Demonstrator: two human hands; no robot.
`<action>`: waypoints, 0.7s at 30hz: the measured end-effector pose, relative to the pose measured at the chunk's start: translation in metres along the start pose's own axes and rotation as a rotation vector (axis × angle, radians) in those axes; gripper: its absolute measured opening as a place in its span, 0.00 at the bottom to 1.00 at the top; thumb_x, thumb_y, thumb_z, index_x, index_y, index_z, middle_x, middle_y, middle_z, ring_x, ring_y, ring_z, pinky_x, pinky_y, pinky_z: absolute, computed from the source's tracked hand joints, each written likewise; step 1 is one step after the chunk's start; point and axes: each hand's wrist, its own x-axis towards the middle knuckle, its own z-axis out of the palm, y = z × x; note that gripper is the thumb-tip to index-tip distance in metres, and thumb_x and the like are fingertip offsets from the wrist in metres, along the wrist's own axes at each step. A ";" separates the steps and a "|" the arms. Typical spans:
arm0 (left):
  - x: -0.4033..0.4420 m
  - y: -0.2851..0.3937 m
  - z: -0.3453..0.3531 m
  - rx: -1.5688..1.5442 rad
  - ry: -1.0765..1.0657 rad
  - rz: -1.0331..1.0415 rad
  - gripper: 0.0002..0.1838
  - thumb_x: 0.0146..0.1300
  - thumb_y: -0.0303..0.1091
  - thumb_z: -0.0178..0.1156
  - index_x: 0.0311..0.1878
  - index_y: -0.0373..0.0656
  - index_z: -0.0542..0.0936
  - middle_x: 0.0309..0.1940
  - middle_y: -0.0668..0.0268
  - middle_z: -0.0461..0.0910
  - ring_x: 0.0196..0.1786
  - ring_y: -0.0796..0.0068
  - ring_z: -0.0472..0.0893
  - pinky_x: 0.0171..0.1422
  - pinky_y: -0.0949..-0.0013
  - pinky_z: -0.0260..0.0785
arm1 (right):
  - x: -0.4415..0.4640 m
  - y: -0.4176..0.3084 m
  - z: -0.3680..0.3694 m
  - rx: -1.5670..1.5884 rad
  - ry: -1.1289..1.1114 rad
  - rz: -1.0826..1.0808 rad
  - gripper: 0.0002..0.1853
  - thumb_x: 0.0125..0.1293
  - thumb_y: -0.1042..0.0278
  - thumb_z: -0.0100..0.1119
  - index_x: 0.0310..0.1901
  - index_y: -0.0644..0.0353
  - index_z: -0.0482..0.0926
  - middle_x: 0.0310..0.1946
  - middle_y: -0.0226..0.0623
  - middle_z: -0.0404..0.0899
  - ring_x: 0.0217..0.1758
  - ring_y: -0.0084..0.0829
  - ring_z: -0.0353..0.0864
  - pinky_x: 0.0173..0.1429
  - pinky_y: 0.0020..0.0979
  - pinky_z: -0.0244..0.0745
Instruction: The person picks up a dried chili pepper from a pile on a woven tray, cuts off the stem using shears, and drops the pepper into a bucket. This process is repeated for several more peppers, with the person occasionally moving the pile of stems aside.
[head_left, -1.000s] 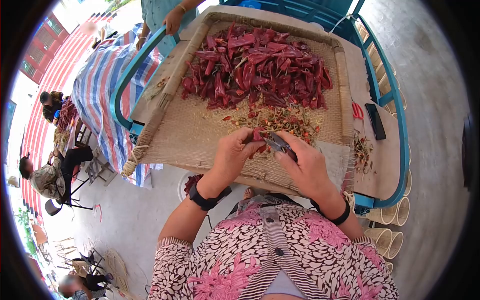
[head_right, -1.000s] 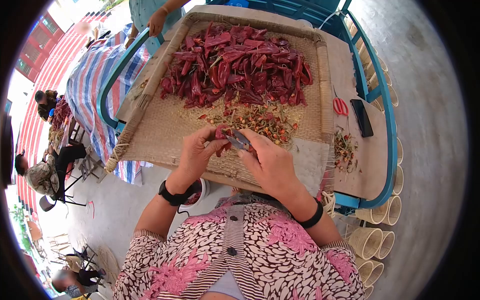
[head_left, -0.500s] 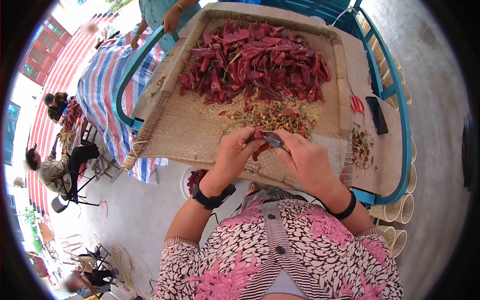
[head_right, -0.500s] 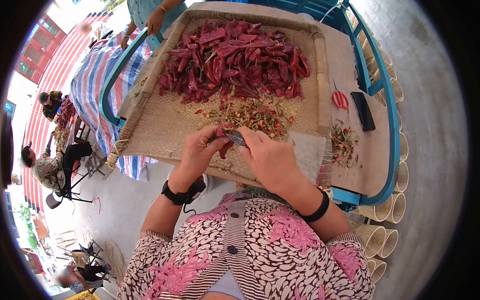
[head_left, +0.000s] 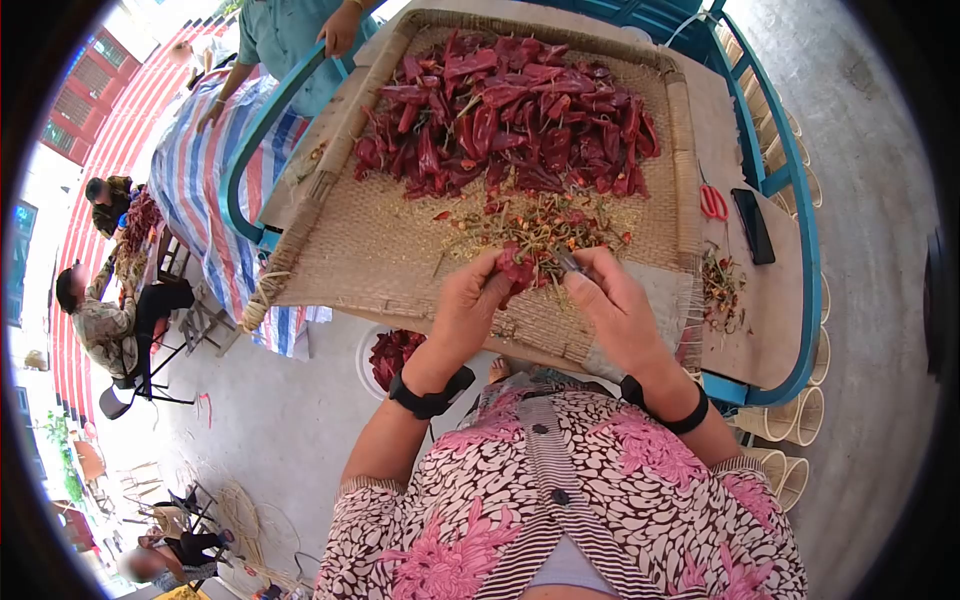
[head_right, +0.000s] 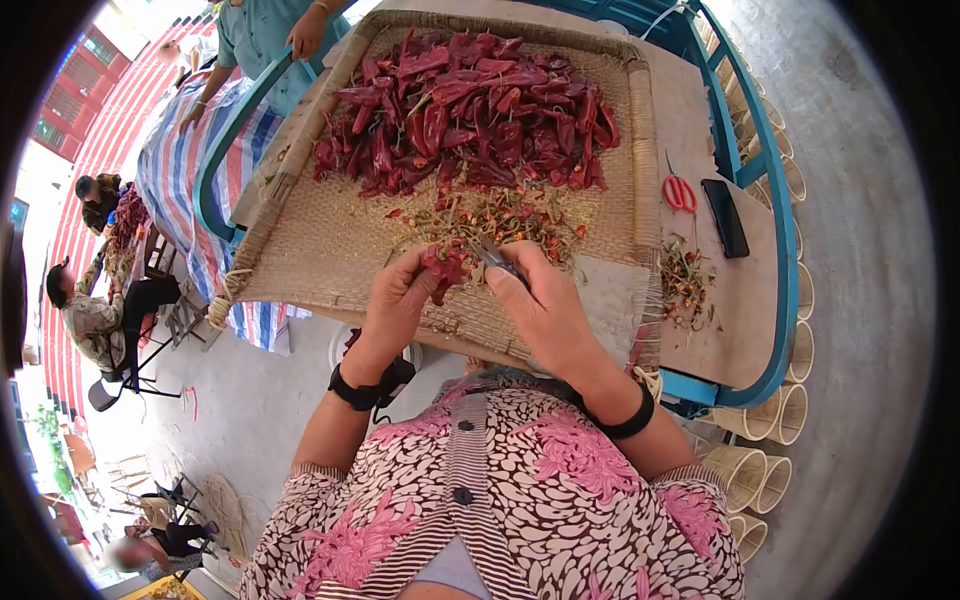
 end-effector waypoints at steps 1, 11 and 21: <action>-0.001 0.005 -0.001 -0.030 -0.010 -0.039 0.08 0.71 0.26 0.53 0.49 0.38 0.77 0.32 0.73 0.76 0.35 0.83 0.73 0.39 0.77 0.66 | 0.000 -0.001 -0.001 -0.048 0.014 -0.003 0.18 0.71 0.57 0.53 0.50 0.65 0.73 0.27 0.39 0.74 0.31 0.29 0.74 0.38 0.30 0.69; 0.000 0.001 0.003 0.084 0.027 0.108 0.08 0.73 0.25 0.48 0.51 0.37 0.73 0.34 0.69 0.73 0.35 0.81 0.70 0.40 0.76 0.67 | 0.001 -0.010 0.008 -0.295 -0.008 -0.178 0.18 0.67 0.59 0.57 0.53 0.60 0.73 0.33 0.47 0.78 0.34 0.46 0.80 0.38 0.39 0.73; -0.002 0.006 -0.002 0.263 -0.052 0.119 0.14 0.68 0.23 0.47 0.55 0.37 0.73 0.38 0.67 0.69 0.40 0.79 0.70 0.45 0.75 0.67 | -0.003 -0.009 0.003 -0.515 -0.004 -0.314 0.19 0.66 0.61 0.57 0.55 0.62 0.73 0.42 0.46 0.81 0.40 0.48 0.82 0.41 0.42 0.76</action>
